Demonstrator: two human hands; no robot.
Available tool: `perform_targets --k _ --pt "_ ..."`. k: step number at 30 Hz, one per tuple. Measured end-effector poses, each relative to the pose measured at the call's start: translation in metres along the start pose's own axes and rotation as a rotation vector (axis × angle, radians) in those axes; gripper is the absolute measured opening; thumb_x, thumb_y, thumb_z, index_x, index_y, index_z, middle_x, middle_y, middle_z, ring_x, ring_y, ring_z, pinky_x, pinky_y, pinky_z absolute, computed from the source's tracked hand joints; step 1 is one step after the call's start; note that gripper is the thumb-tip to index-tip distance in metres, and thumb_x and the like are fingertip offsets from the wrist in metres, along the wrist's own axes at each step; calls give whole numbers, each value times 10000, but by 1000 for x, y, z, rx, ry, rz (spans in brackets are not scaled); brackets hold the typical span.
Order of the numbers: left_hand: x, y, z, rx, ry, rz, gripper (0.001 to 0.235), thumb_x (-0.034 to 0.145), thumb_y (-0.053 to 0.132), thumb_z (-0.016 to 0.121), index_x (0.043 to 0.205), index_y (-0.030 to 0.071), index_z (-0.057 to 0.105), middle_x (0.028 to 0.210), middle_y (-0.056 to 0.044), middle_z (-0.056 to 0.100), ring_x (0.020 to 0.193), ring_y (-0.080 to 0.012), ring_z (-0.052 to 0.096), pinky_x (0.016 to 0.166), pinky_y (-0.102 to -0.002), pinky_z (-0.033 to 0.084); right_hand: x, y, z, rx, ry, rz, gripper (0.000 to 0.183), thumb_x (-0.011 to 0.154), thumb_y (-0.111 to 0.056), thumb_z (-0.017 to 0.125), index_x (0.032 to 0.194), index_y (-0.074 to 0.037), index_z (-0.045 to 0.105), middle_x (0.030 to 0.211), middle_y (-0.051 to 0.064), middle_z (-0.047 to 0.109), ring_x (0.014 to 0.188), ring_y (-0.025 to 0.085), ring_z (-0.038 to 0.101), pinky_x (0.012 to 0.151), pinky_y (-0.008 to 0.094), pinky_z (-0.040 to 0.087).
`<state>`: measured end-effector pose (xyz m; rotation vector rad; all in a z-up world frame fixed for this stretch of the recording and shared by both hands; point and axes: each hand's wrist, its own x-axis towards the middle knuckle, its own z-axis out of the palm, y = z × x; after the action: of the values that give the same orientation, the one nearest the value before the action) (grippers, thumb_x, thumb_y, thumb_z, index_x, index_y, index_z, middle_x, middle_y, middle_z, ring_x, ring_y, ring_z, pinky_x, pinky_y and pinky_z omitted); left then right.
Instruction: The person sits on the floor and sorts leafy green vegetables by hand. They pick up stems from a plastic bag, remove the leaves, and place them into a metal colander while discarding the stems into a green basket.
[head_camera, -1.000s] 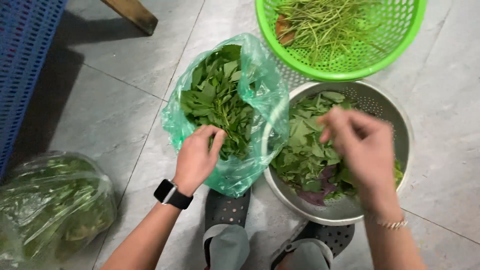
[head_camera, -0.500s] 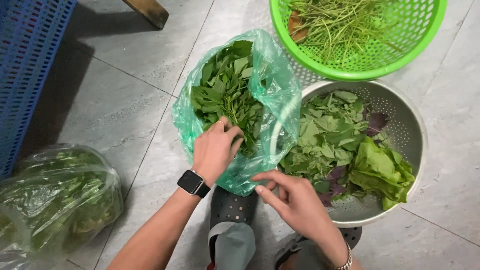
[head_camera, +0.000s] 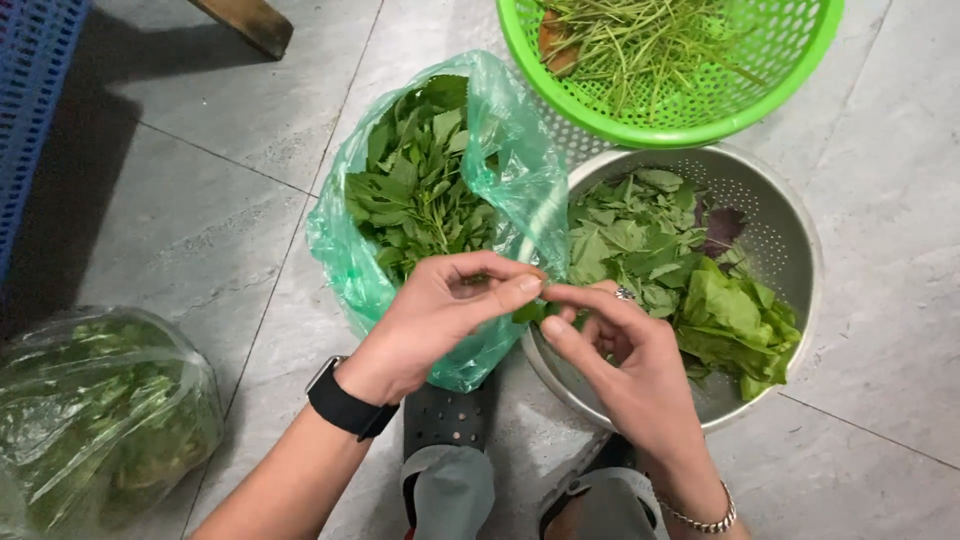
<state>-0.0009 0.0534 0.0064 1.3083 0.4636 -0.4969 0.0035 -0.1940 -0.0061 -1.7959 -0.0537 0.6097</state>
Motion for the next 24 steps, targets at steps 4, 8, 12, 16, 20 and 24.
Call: perform_targets --k 4,8,12,16,20,24 --pt "4 -6 11 -51 -18 -39 323 965 288 967 1228 102 977 1283 -95 998 1174 -181 898 1130 -336 704 -3 8 2 101 12 -2 310 1097 -180 913 1386 -75 955 966 -8 752 773 72 513 676 265 428" --pt "1 -11 13 169 -30 169 174 1101 266 892 1227 148 917 1169 -4 830 937 -104 659 880 -280 536 -9 7 0 211 107 28 159 1090 -45 912 1244 -10 937 1118 59 836 895 100 686 801 249 595" --pt "-2 -6 13 781 -2 735 255 1191 241 782 1403 100 800 1364 -110 688 1256 -255 742 1099 -406 619 -14 8 -9 -136 156 -39 70 1096 -164 935 1163 -153 949 1025 -54 800 773 83 528 727 268 447" --pt "0 -3 14 1073 12 1057 161 1214 180 879 1369 197 837 1366 -59 705 939 -245 644 924 -425 583 -18 0 -12 -224 183 -87 36 1076 -166 947 1110 -154 940 830 -59 714 738 91 477 703 272 438" --pt "5 -7 17 1214 -7 1078 76 1225 245 851 1286 218 813 1396 -36 716 1052 -298 678 855 -443 499 -18 -5 -14 -211 192 -44 39 1091 -183 936 1101 -147 944 820 -51 697 748 97 477 706 279 425" --pt "6 -4 28 1106 -11 1002 98 1179 261 845 1237 185 825 1360 -46 726 1049 -258 681 852 -438 545 -17 6 -19 -129 185 -58 30 1088 -148 944 1114 -135 941 867 -59 707 743 66 475 669 255 402"
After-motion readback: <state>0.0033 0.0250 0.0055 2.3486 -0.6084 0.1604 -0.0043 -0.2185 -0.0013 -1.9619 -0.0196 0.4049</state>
